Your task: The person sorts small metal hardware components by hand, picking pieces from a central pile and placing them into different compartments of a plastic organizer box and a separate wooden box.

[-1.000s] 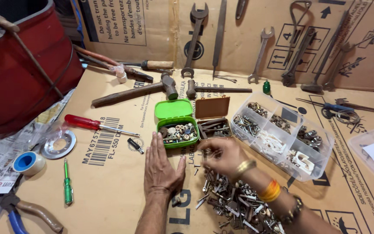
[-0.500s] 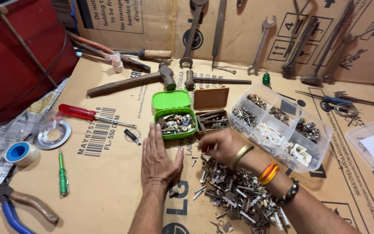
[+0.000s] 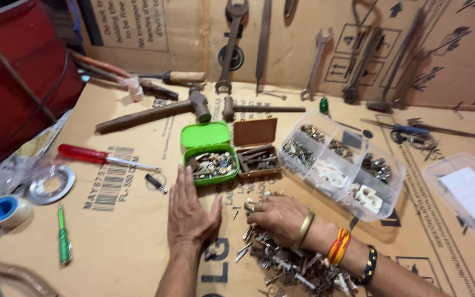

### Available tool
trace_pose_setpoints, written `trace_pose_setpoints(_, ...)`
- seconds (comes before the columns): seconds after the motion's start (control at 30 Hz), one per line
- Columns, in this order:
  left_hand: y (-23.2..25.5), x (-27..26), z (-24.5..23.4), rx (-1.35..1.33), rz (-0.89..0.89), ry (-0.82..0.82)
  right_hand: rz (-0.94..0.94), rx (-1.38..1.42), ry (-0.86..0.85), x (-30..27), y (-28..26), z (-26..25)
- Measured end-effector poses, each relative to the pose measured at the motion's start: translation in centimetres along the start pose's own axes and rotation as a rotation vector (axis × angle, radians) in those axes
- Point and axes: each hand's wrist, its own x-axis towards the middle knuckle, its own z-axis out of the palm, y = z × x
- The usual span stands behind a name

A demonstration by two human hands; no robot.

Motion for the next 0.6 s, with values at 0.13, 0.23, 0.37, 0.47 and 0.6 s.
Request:
trace_pose_setpoints(0.13, -0.1, 0.0, 0.0, -0.022, -0.012, -0.012, 0.174, 0.202, 0.336, -1.4, 3.3, -1.7)
trace_pose_setpoints(0.23, 0.0, 0.2, 0.3, -0.003, 0.004, -0.003, 0.591, 0.188, 0.492, -3.0, 9.1, -3.9)
trace_pose_setpoints(0.37, 0.0, 0.0, 0.3, 0.008, -0.002, -0.003, 0.978, 0.129, 0.533, -2.3, 18.5, -6.1)
trace_pose_setpoints(0.47, 0.0, -0.1, 0.0, -0.005, 0.000, 0.008, 0.924, 0.189, 0.555, -1.2, 22.7, -5.8)
trace_pose_setpoints(0.6, 0.2, 0.0, -0.1, -0.035, -0.022, -0.009, 0.871, 0.094, 0.416, 1.2, 23.1, -5.6)
